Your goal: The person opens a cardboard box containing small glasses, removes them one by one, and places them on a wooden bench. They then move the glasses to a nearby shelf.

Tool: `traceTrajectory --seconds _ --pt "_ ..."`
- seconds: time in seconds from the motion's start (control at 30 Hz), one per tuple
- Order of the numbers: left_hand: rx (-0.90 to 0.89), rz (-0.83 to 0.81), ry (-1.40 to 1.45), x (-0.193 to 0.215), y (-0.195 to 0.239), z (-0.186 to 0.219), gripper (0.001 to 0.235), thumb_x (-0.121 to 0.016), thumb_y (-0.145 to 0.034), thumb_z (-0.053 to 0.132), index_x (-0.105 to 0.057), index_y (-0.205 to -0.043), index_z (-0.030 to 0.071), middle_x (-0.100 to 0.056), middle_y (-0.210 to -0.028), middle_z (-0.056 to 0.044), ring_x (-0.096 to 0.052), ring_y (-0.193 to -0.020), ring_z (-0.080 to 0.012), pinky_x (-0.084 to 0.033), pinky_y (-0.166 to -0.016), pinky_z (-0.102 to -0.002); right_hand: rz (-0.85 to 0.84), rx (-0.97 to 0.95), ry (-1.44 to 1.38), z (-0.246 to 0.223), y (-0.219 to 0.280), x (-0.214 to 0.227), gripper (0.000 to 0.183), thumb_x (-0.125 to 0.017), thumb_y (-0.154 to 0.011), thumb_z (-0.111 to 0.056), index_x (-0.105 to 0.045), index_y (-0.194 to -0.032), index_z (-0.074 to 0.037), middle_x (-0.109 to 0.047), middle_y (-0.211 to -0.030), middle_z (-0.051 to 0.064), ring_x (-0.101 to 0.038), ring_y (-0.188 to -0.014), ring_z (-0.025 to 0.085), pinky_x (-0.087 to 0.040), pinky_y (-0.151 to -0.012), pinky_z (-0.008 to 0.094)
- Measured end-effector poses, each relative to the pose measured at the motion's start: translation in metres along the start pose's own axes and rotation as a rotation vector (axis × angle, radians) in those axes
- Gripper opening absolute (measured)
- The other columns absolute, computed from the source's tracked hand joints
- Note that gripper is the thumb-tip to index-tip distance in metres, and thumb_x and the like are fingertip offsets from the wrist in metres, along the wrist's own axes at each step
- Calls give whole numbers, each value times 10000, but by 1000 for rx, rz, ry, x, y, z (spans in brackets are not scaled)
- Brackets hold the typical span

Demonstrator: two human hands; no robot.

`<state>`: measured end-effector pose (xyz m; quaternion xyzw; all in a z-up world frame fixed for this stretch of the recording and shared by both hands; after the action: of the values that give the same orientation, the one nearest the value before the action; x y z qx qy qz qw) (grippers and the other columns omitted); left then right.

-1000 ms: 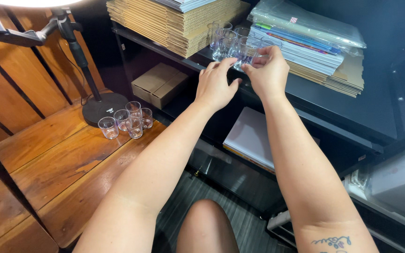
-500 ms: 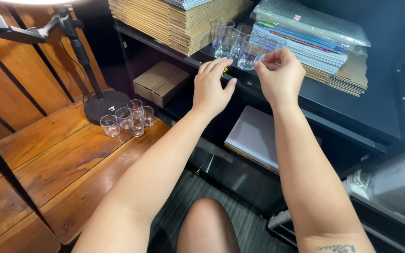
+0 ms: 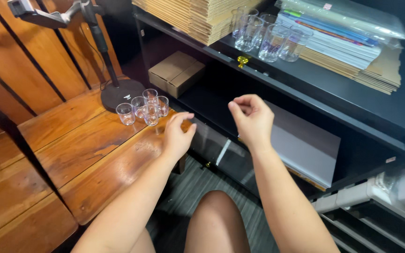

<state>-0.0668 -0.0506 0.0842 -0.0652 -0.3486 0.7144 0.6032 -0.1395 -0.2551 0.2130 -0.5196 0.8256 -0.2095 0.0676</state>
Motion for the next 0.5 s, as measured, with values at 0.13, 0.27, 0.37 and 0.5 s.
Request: traceTrajectory --seconds 0.13,0.27,0.37,0.5 --pt "159 -47 -60 10 33 -62 242 -830 -817 249 -783 -1053 266 -734 -1075 49 -697 -1057 -201 -560 -923 -322 -47 -45 -13 43 21 -39 181 -821 -874 -45 -724 -1027 -30 -772 -989 124 -773 -838 130 -610 -701 225" --pt "381 -85 -65 23 54 -102 203 -810 -835 302 -787 -1036 297 -740 -1030 59 -722 -972 -162 -601 -855 -281 -151 -135 8 78 42 -84 185 -836 -848 -54 -735 -1002 -35 -775 -963 112 -779 -842 144 -621 -724 247" --pt "467 -57 -45 40 58 -113 192 -795 -856 264 -785 -1049 262 -739 -1030 16 -736 -990 -193 -613 -867 -301 -214 -174 50 103 53 -117 196 -856 -833 -83 -743 -991 -54 -773 -942 108 -784 -854 162 -626 -742 274" --pt "385 63 -24 61 50 -135 201 -804 -835 140 -771 -1033 144 -685 -980 -74 -738 -984 -302 -631 -864 -331 -280 -191 147 134 59 -154 243 -888 -796 -119 -744 -991 -105 -771 -933 77 -782 -875 153 -620 -757 273"
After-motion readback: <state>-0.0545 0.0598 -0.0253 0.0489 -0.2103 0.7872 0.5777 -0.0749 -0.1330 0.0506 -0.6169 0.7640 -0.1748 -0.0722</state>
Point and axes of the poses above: each hand's wrist, its own y-axis away from the middle knuckle, its own x-axis out of the back of the hand, z = x × y, the point moved 1 cm from there along -y, towards the middle knuckle
